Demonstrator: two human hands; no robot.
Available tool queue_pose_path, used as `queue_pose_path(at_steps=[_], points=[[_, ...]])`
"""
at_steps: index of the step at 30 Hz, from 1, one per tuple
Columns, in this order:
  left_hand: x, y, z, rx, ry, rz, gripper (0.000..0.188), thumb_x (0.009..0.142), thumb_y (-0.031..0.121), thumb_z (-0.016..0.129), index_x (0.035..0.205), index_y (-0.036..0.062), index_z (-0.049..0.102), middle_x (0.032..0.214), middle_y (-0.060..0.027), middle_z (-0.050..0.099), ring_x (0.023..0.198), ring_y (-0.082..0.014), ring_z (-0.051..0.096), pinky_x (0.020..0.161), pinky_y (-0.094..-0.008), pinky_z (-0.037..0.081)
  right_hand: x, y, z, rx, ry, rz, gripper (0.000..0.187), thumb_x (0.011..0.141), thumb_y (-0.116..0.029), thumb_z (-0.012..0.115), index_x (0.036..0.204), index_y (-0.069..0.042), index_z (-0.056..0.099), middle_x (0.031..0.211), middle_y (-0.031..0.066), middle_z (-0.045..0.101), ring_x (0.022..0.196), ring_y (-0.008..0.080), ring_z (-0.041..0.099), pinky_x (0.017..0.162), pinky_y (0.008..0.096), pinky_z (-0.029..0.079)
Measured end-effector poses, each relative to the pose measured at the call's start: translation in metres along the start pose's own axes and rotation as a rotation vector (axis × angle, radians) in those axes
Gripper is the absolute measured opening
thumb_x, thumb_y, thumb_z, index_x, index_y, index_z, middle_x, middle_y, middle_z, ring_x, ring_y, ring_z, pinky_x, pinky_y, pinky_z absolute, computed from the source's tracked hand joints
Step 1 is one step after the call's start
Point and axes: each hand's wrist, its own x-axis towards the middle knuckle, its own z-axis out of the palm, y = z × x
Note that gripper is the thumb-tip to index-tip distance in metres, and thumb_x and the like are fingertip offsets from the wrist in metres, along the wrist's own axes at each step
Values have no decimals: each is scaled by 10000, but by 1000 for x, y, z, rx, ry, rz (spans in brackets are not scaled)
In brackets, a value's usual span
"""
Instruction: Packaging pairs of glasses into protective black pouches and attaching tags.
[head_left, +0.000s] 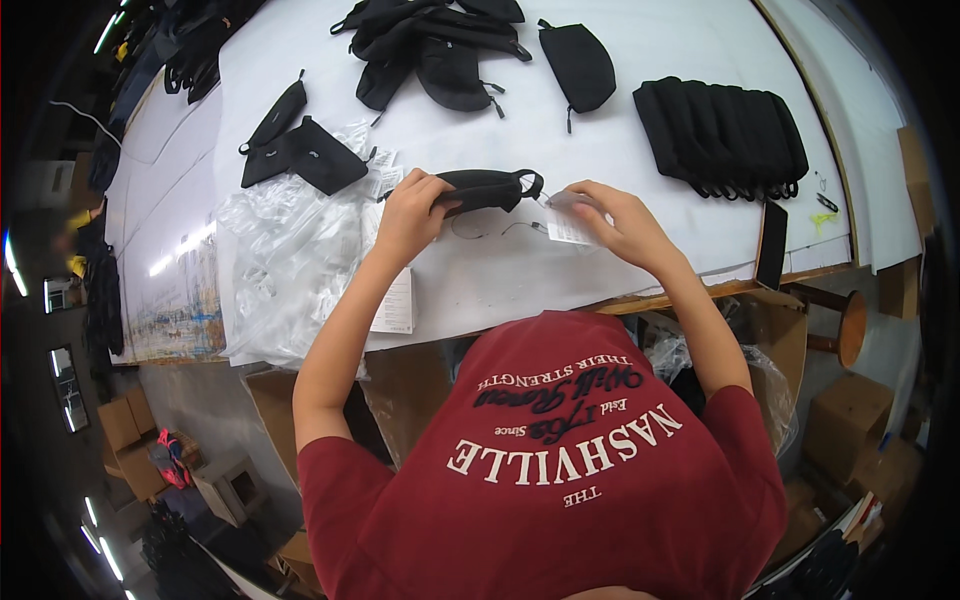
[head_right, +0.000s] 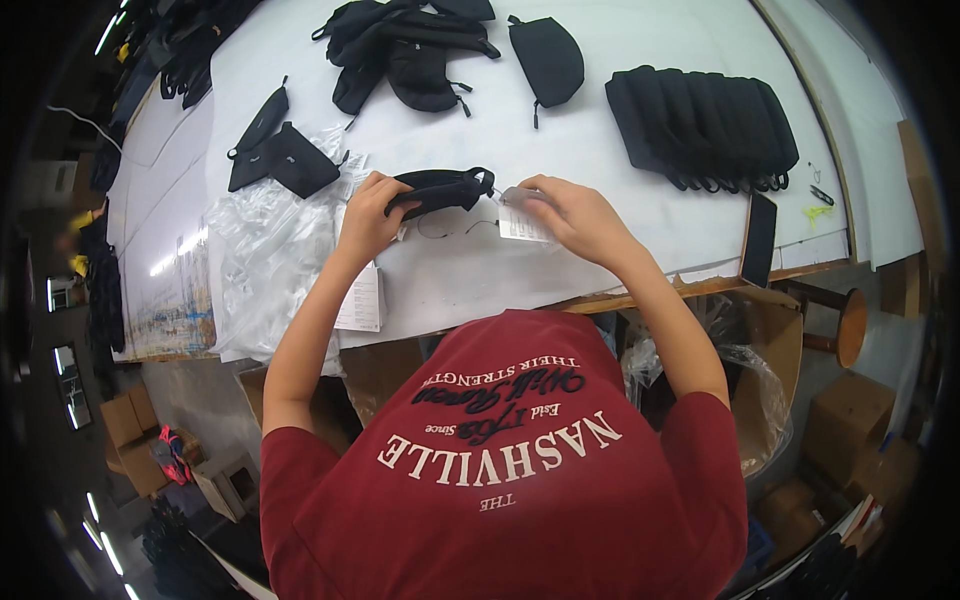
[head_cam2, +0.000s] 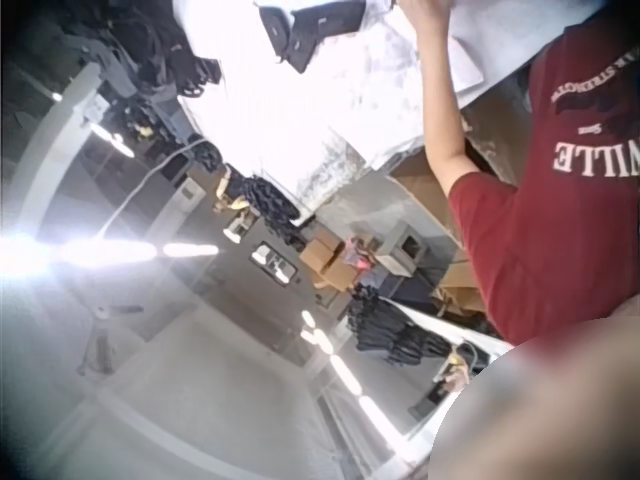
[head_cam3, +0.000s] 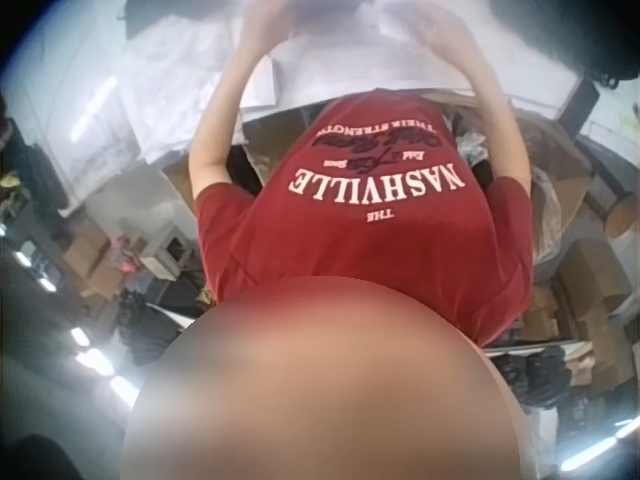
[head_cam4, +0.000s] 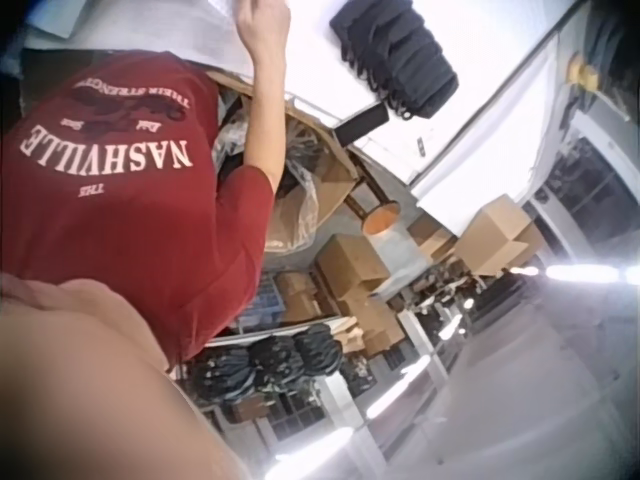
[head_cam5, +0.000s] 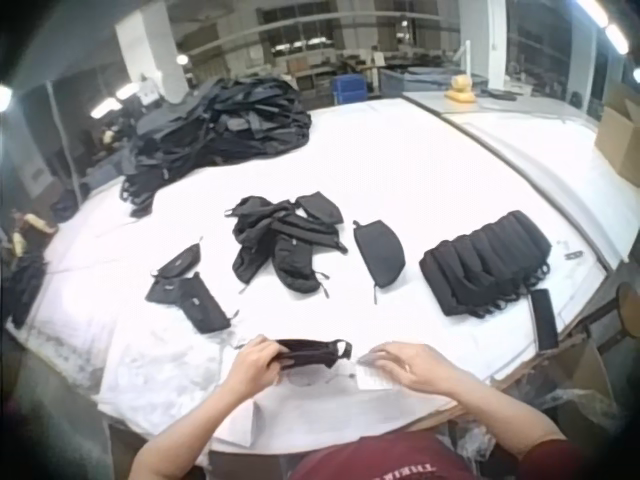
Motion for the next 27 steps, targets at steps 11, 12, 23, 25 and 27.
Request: queue_pose_path(at_steps=[11, 12, 23, 25, 27], points=[[11, 24, -19, -25, 44, -149, 172, 708, 61, 702, 850, 16, 616, 812, -116, 617, 786, -295, 577, 684, -376, 469, -27, 15, -50, 586, 454, 274, 91, 819, -65, 667, 860, 7, 627, 760, 76, 669, 664, 95, 604, 574, 227, 430], [12, 35, -22, -114, -10, -128, 195, 723, 111, 712, 866, 22, 615, 809, -126, 613, 793, -304, 583, 685, -381, 467, -28, 22, -49, 711, 578, 236, 109, 848, -107, 666, 863, -1, 644, 800, 97, 674, 635, 100, 593, 544, 204, 420], [-6, 117, -8, -194, -400, -46, 231, 767, 209, 718, 876, 44, 598, 733, -131, 606, 692, -314, 595, 602, -389, 458, 10, 33, 24, 1529, 817, 534, 321, 905, -357, 588, 744, -104, 474, 513, 23, 443, 405, 111, 361, 382, 215, 261], [-8, 119, -10, -212, -410, -49, 231, 773, 218, 714, 869, 44, 594, 734, -132, 607, 683, -316, 594, 593, -388, 456, 13, 27, 23, 1490, 770, 526, 322, 916, -354, 568, 741, -106, 461, 485, 25, 420, 386, 111, 343, 376, 214, 251], [-11, 116, -9, -210, -423, -58, 234, 774, 221, 713, 868, 43, 593, 733, -133, 607, 683, -317, 593, 593, -387, 456, 17, 17, 20, 1519, 877, 585, 306, 935, -336, 519, 747, -100, 467, 457, 24, 381, 378, 112, 310, 374, 237, 240]])
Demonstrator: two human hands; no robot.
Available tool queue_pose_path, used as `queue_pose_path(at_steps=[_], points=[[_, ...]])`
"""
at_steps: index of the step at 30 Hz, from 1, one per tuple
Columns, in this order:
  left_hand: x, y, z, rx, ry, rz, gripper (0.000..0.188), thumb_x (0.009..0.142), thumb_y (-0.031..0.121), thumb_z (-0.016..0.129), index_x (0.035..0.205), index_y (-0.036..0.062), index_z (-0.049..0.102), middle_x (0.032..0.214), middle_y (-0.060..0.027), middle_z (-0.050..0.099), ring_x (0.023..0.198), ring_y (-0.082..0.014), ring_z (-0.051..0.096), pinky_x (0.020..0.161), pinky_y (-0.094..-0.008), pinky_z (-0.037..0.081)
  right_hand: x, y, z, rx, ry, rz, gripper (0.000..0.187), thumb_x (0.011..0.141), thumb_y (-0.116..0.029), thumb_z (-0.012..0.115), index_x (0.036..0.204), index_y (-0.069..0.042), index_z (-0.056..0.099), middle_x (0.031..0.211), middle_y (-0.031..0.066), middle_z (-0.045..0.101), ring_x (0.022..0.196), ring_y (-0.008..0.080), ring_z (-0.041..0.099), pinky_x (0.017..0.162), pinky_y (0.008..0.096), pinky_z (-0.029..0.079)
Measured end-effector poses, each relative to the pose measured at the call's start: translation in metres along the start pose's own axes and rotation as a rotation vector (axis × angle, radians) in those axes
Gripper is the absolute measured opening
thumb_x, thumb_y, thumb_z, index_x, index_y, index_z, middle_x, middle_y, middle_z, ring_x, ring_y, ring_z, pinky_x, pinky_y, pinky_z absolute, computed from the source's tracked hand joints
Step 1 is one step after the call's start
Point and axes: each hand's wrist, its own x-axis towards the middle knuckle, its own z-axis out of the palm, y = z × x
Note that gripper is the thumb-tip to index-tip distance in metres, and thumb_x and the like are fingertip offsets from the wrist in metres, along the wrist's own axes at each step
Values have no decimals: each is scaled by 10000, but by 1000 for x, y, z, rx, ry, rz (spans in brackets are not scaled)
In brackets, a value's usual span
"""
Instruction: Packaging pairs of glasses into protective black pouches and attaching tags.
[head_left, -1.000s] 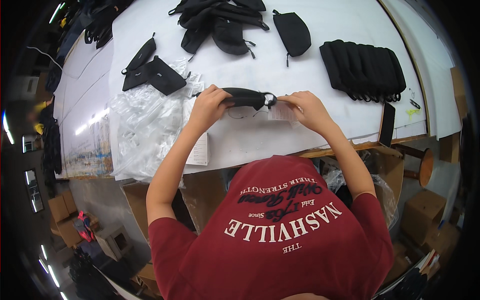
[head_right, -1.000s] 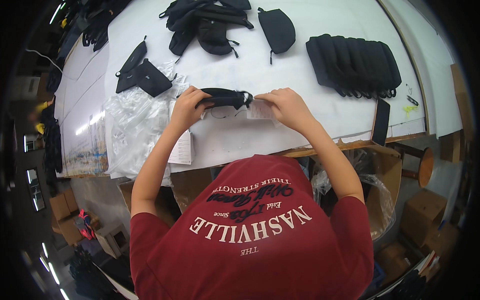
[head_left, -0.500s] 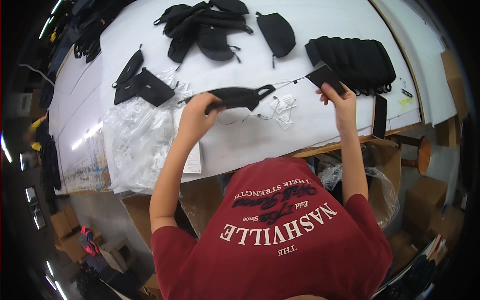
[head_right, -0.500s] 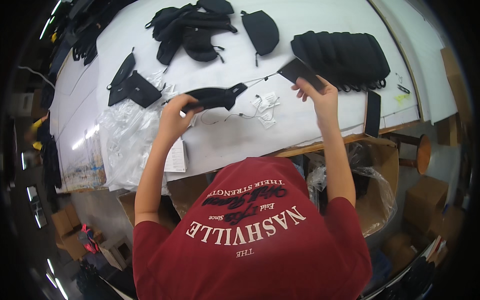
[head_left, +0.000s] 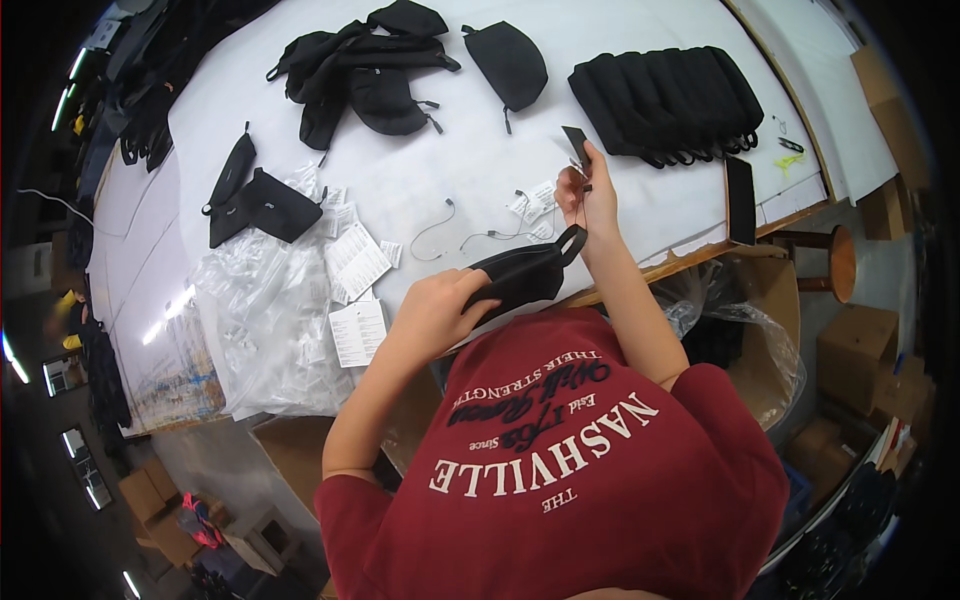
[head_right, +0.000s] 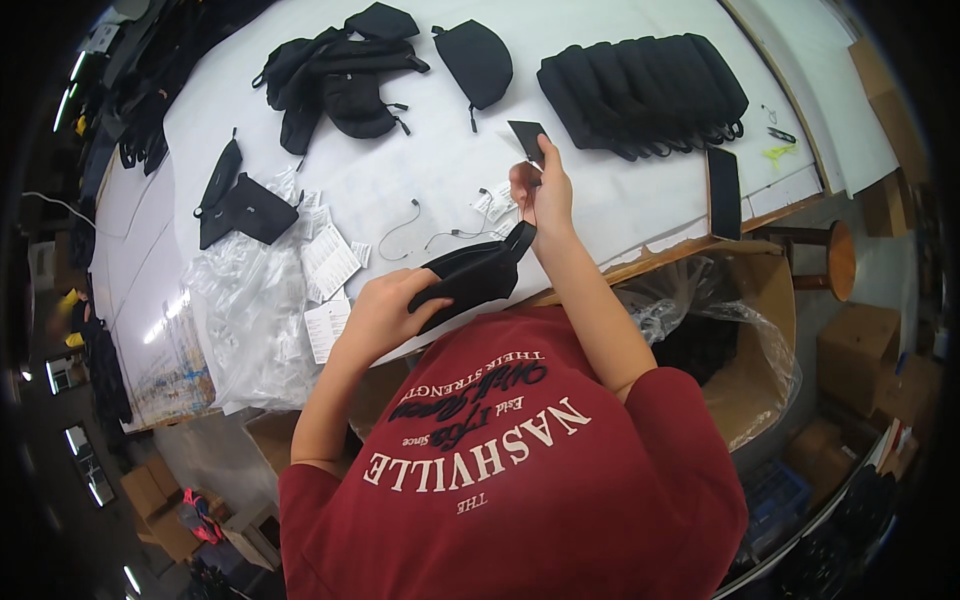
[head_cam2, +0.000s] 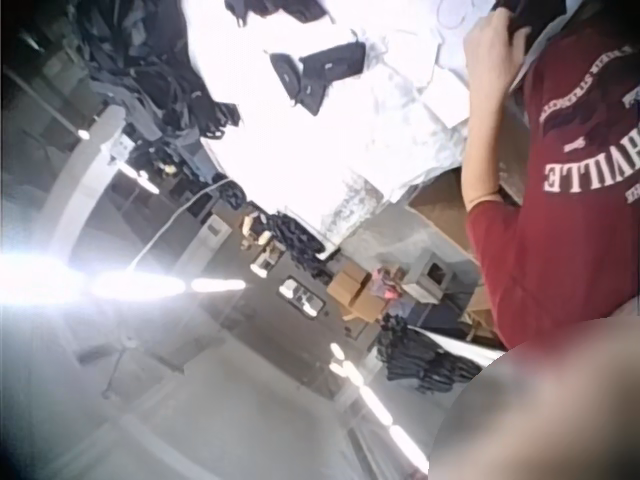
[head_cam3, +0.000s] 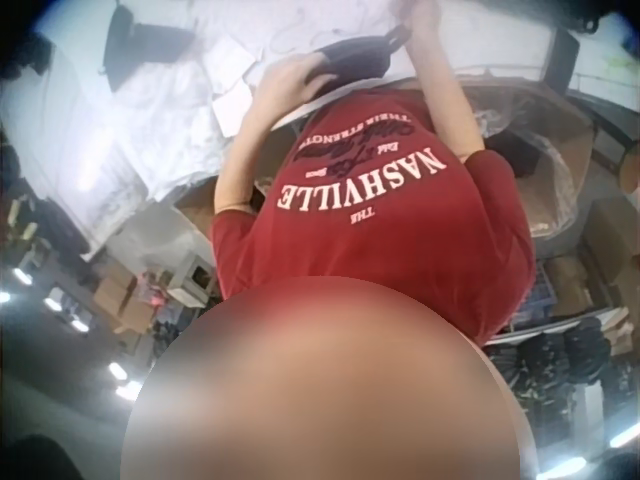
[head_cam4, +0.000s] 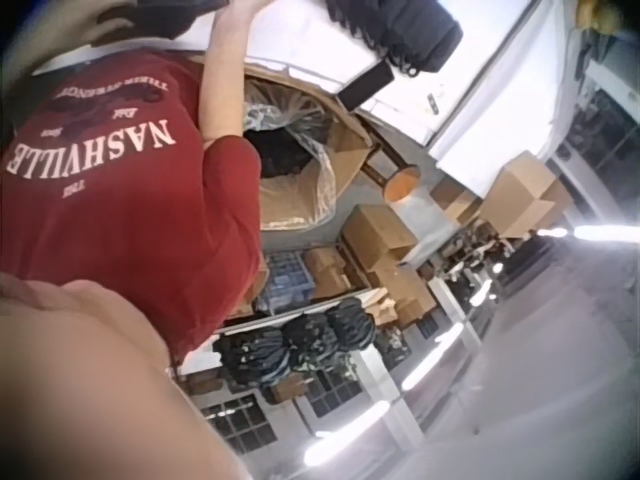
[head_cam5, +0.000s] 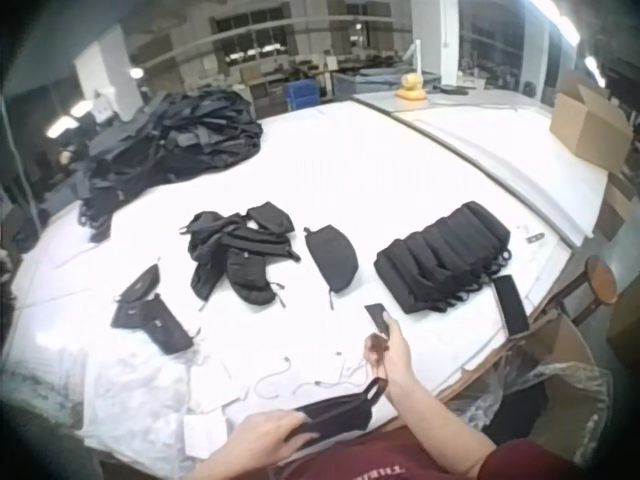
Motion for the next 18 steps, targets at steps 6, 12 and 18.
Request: queue_pose_path(at_steps=[6, 12, 18], points=[[-3, -2, -1, 19, -22, -28, 241, 786, 237, 703, 867, 39, 592, 734, -135, 607, 693, -318, 596, 598, -389, 458, 8, -2, -13, -73, -53, -34, 344, 942, -360, 446, 777, -61, 483, 493, 34, 436, 404, 115, 363, 406, 242, 310], [-2, 0, -2, 41, -33, -26, 236, 788, 239, 698, 865, 41, 596, 749, -129, 612, 720, -312, 600, 614, -390, 461, 10, 3, -5, -245, 85, -219, 337, 937, -301, 543, 673, -107, 466, 462, -40, 317, 391, 74, 283, 396, 238, 227], [-7, -17, -1, 0, -5, -14, 218, 764, 167, 711, 889, 17, 614, 1071, -162, 589, 898, -331, 599, 738, -385, 482, -13, -16, 4, -770, -185, -404, 383, 856, -249, 696, 582, -96, 476, 484, -92, 338, 415, 14, 270, 411, 227, 211]])
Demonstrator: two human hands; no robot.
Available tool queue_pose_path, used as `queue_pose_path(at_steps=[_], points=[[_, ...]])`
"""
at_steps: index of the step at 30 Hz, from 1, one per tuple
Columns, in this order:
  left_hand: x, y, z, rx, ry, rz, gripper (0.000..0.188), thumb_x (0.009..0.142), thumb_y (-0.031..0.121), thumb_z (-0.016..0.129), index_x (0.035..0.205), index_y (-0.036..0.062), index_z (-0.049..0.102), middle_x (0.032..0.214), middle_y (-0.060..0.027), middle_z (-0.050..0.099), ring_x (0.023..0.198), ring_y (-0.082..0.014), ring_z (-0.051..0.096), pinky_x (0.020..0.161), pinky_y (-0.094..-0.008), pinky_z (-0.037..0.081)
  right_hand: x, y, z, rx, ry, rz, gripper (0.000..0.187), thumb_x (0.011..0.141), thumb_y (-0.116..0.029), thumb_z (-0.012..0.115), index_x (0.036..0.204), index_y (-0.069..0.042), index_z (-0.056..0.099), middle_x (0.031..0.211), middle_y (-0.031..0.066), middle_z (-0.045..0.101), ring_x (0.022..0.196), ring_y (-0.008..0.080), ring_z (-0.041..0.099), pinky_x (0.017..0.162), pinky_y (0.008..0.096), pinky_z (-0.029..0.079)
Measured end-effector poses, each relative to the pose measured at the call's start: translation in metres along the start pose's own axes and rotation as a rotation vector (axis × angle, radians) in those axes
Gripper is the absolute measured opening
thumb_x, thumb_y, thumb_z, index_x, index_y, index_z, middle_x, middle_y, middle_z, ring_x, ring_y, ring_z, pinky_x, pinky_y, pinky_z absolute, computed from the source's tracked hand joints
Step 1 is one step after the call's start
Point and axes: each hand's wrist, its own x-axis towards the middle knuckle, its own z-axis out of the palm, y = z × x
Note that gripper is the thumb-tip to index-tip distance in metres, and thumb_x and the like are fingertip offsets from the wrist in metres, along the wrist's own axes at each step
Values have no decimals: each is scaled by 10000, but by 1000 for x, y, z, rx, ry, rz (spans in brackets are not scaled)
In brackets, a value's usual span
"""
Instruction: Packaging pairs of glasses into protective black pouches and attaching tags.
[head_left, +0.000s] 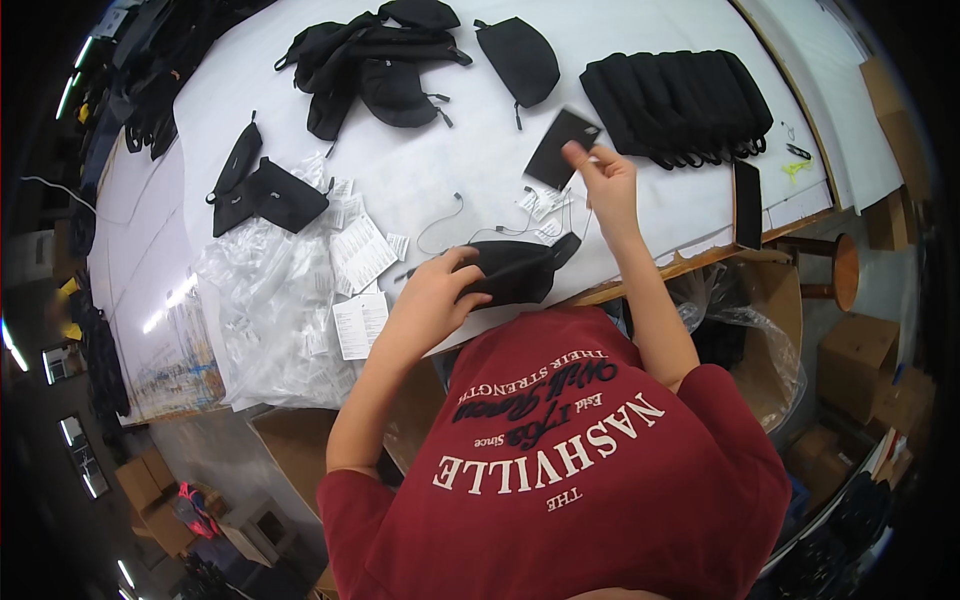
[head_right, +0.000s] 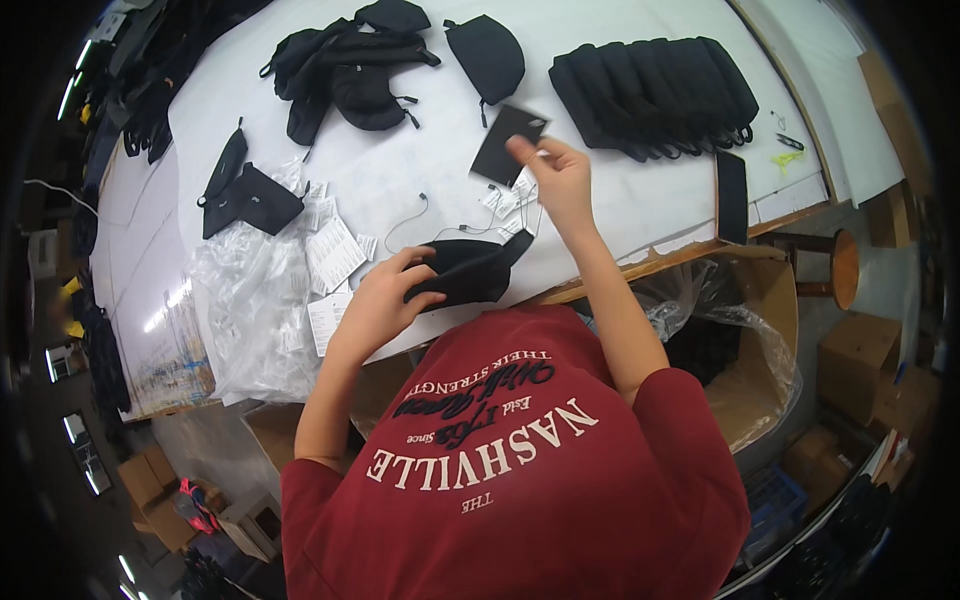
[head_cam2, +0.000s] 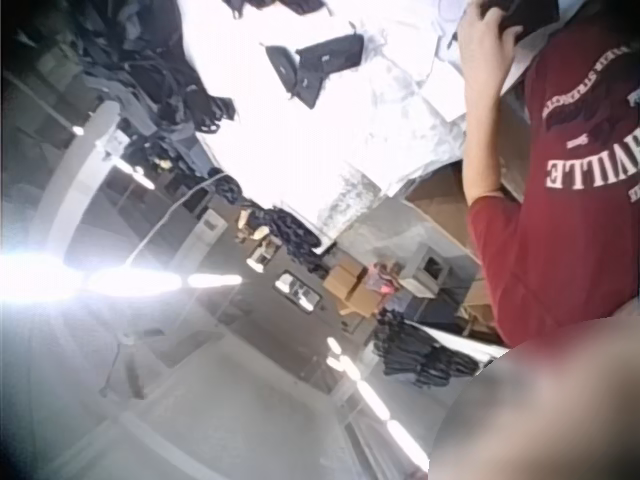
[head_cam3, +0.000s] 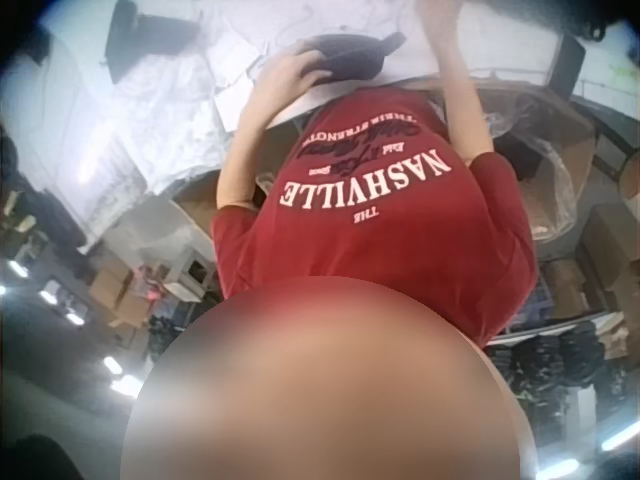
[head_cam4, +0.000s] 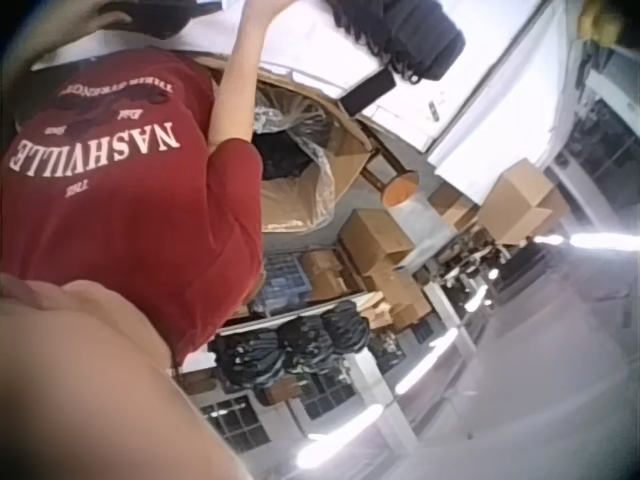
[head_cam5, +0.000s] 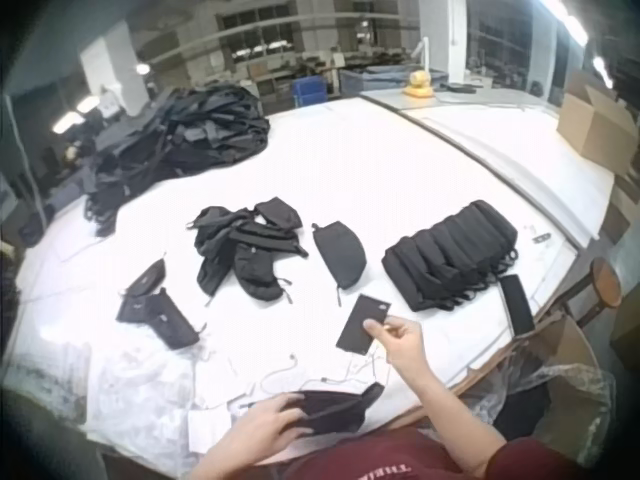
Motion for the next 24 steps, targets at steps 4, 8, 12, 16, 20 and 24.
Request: queue_pose_path(at_steps=[4, 8, 12, 16, 20, 24], points=[[-1, 7, 8, -124, 7, -59, 229, 748, 142, 713, 904, 7, 614, 1285, -164, 503, 1022, -346, 570, 859, -408, 459, -34, -35, 3, -770, -531, -215, 391, 790, -330, 722, 589, -19, 595, 456, 10, 456, 419, 114, 396, 450, 282, 310], [9, 13, 11, -51, 134, 191, 206, 741, 145, 697, 876, 26, 597, 1223, -159, 526, 1065, -326, 536, 908, -403, 428, -46, -17, 3, -1030, -712, -449, 362, 775, -404, 695, 680, -55, 685, 539, 112, 570, 500, 242, 567, 518, 336, 429], [8, 3, 14, -33, -24, 225, 174, 769, 193, 679, 868, 67, 612, 956, -88, 620, 920, -266, 567, 811, -394, 446, -48, -17, 3, -1038, -856, -370, 333, 754, -417, 694, 768, -86, 722, 578, 122, 609, 564, 295, 598, 567, 360, 462], [10, -28, 9, -499, -14, -114, 198, 855, 231, 623, 915, 43, 636, 834, -121, 634, 805, -284, 595, 789, -364, 457, -51, -31, -5, -913, -1013, -185, 317, 739, -398, 705, 816, -91, 716, 569, 105, 594, 578, 276, 593, 591, 364, 451], [2, -102, 5, 116, 357, -229, 331, 755, 144, 700, 1044, 42, 576, 1010, -96, 602, 1004, -292, 546, 886, -371, 410, -51, -28, -7, -975, -1032, -175, 277, 732, -343, 716, 847, -92, 711, 590, 109, 605, 632, 280, 617, 632, 383, 465], [-6, -132, 4, 241, 218, -406, 463, 614, 174, 786, 1015, 84, 572, 1048, -75, 541, 1041, -297, 462, 870, -409, 369, -55, -26, -8, -954, -998, -285, 234, 741, -310, 704, 835, -97, 710, 580, 110, 598, 619, 286, 612, 615, 388, 462]])
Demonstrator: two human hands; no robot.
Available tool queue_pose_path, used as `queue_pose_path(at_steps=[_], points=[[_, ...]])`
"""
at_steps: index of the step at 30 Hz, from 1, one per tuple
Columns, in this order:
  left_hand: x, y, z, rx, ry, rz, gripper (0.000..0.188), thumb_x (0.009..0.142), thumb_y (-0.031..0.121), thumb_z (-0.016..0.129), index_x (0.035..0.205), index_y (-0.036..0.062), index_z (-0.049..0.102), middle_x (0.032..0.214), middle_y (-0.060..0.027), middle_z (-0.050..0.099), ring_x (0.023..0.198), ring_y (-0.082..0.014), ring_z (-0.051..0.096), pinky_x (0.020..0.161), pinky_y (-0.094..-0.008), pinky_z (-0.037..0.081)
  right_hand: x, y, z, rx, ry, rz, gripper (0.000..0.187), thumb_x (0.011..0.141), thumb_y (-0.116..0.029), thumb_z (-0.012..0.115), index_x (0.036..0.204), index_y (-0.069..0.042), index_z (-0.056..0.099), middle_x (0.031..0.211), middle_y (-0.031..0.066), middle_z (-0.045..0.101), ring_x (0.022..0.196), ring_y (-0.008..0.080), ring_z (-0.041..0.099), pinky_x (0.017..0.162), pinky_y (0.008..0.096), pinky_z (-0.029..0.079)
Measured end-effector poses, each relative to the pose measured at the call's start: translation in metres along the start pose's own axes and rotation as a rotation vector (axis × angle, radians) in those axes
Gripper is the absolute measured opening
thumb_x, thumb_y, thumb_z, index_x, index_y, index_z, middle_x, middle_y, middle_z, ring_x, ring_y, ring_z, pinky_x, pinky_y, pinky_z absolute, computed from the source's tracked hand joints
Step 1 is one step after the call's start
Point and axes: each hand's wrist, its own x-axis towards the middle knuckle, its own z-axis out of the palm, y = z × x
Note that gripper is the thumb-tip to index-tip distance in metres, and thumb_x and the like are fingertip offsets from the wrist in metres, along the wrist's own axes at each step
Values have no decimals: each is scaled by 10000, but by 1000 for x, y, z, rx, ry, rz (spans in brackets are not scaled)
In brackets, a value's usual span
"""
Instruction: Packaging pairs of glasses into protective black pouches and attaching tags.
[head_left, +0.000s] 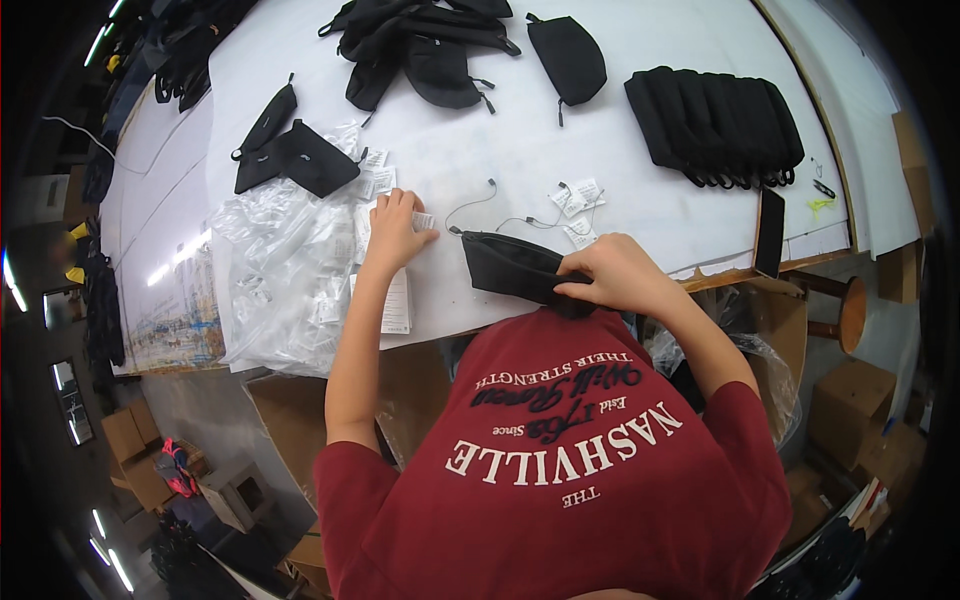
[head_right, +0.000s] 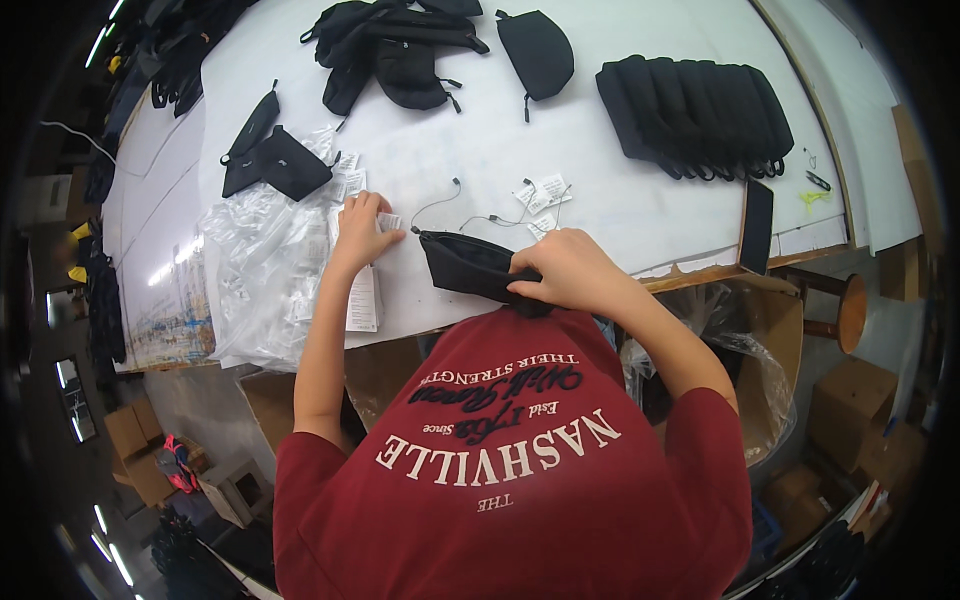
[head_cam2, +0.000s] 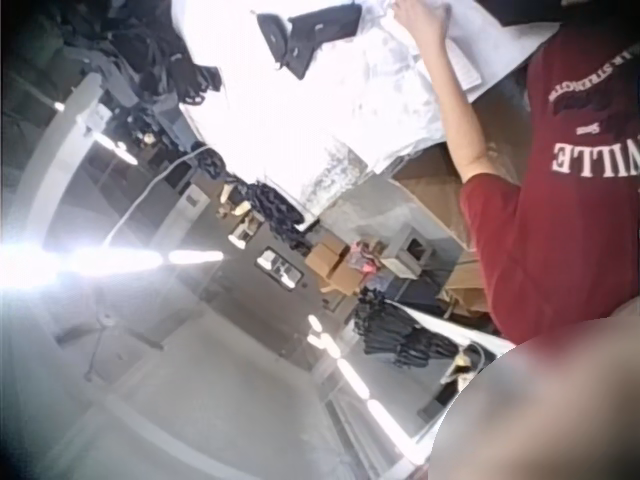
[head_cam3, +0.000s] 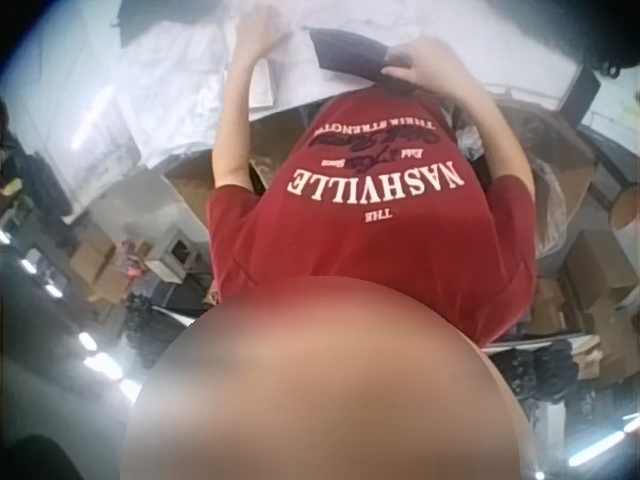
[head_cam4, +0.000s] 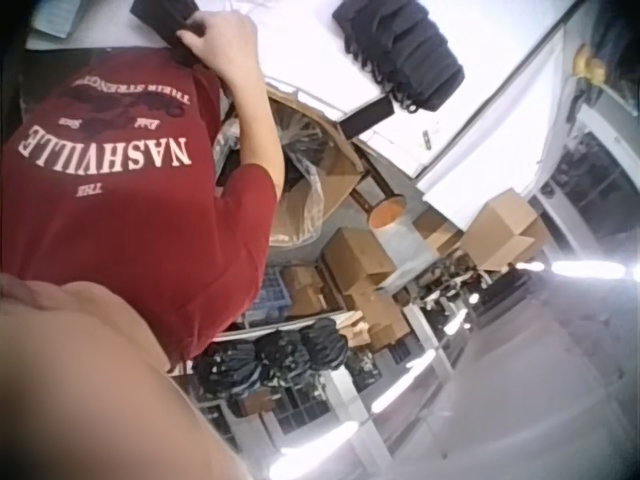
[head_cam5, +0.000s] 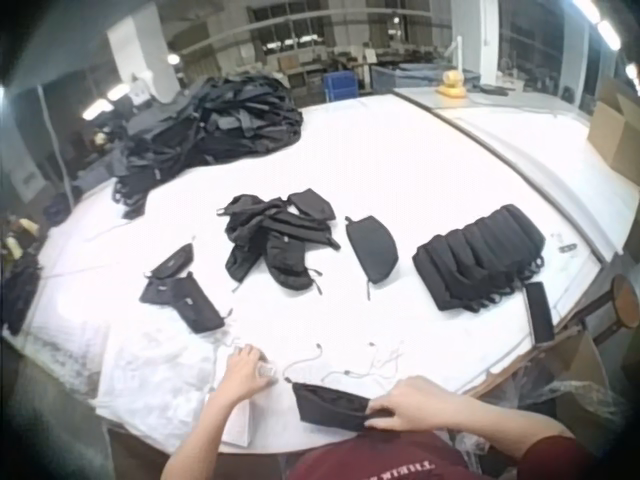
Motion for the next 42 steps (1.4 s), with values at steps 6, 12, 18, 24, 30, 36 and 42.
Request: queue_pose_path(at_steps=[6, 12, 18, 24, 30, 36, 42], points=[[8, 26, -22, -154, 105, -15, 200, 700, 196, 755, 783, 70, 624, 875, -33, 603, 884, -254, 505, 826, -377, 359, -1, -5, -4, -190, 200, -166, 124, 741, -236, 705, 772, -117, 697, 537, 93, 569, 510, 287, 557, 538, 352, 432], [-14, 125, -62, -442, 222, 351, 202, 716, 194, 757, 848, 67, 673, 959, -39, 624, 1016, -203, 502, 886, -373, 363, 9, -8, -12, -357, 272, -226, 123, 721, -214, 717, 801, -128, 681, 525, 73, 558, 497, 274, 552, 526, 364, 425], [-22, 114, -47, -541, 571, 119, 660, 714, 244, 796, 1258, 49, 478, 1351, -137, 364, 1202, -293, 385, 1018, -396, 301, 13, -16, -25, -350, 429, -252, 116, 726, -208, 722, 799, -128, 680, 519, 53, 555, 470, 239, 535, 504, 346, 409], [-42, 119, 13, -1984, 191, -145, 562, 840, 135, 685, 1313, 56, 392, 1221, -51, 528, 1148, -199, 507, 1005, -356, 400, 24, -32, -15, -190, 669, -388, 171, 706, -190, 768, 838, -102, 703, 508, 42, 538, 443, 190, 499, 477, 299, 368], [-26, 135, -22, -1923, 446, -325, 356, 809, 72, 714, 1120, 6, 554, 1051, -74, 622, 933, -171, 617, 851, -300, 498, 20, -29, 18, 360, 943, -31, 140, 881, -162, 652, 845, -31, 619, 514, -30, 469, 427, 40, 350, 428, 230, 270], [-27, 133, -26, -1835, 388, -276, 326, 786, 48, 722, 1073, -12, 580, 987, -83, 642, 882, -166, 633, 808, -283, 507, 11, -23, 26, 581, 696, 69, 277, 976, -185, 465, 831, 8, 601, 600, -3, 535, 495, 31, 412, 467, 203, 302], [-36, 143, -29, -1615, -140, -252, 328, 748, 79, 752, 1027, -22, 612, 931, -72, 655, 823, -133, 631, 753, -256, 508, 41, -20, -11, 911, 768, -88, 234, 938, -164, 553, 1057, 21, 634, 964, 26, 637, 701, 50, 510, 624, 195, 403]])
